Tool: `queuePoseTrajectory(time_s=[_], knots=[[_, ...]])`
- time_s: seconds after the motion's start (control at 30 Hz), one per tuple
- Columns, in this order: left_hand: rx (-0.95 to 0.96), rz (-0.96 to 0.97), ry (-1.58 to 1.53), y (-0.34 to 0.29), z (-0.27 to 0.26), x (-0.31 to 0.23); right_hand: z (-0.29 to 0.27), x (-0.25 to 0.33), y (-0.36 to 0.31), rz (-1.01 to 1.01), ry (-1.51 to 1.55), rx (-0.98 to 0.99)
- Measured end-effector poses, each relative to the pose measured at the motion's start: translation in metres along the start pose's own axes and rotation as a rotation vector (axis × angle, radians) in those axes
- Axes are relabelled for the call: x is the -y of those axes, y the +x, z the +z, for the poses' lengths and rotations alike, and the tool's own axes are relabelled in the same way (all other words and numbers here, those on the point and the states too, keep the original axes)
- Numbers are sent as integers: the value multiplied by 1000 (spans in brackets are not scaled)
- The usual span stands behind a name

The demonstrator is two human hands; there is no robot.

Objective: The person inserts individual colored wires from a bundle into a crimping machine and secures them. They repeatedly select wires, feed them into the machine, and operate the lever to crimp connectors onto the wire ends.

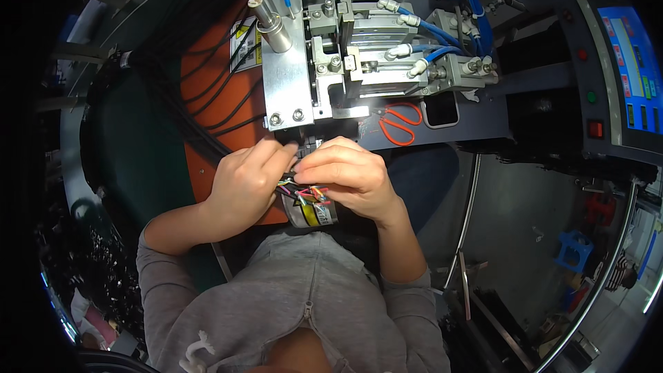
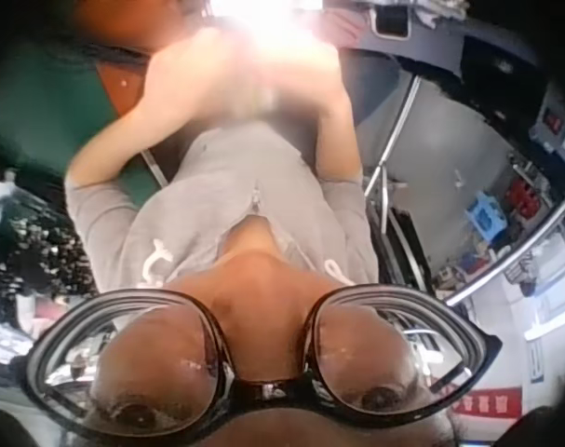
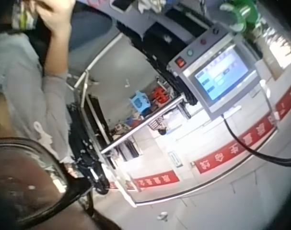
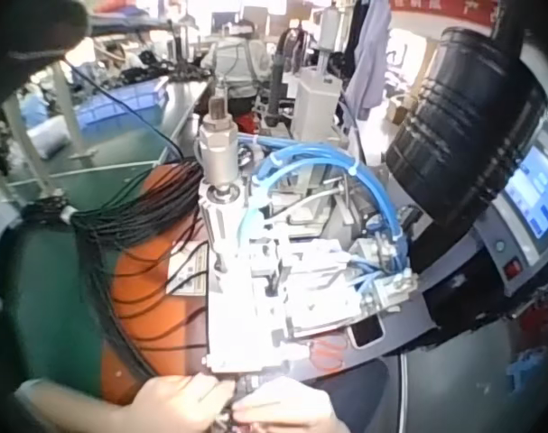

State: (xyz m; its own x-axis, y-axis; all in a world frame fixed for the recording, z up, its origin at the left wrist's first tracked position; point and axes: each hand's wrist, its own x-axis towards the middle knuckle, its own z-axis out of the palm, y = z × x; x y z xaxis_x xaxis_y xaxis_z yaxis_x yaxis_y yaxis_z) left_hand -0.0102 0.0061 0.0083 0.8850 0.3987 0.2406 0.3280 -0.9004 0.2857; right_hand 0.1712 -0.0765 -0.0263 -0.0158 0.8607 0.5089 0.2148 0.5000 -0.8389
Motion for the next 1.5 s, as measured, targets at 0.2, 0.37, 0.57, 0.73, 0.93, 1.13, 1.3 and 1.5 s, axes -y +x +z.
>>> queuePoseTrajectory(time_s=[0.2, 0.37, 0.57, 0.73, 0.93, 1.13, 1.3, 1.5], knots=[[-310, 259, -138, 12, -4, 7, 2, 7, -7, -18, -156, -227], [-288, 310, -207, 11, -4, 4, 15, 17, -3, -77, 124, -461], [-402, 213, -217, 13, 2, 1, 26, 14, 1, -65, -223, -535], [-383, 194, -225, 11, 2, 1, 19, 17, 1, 120, -48, -435], [-261, 136, -202, 12, 2, -1, 15, 18, 1, 124, -194, -502], [-243, 151, 12, 13, -2, -4, 15, 23, 1, 139, -591, -373], [-264, 196, 27, 10, 4, 1, -5, 26, -6, 673, 134, -234], [-199, 174, 49, 8, 8, -5, 2, 12, -7, 458, -268, -295]])
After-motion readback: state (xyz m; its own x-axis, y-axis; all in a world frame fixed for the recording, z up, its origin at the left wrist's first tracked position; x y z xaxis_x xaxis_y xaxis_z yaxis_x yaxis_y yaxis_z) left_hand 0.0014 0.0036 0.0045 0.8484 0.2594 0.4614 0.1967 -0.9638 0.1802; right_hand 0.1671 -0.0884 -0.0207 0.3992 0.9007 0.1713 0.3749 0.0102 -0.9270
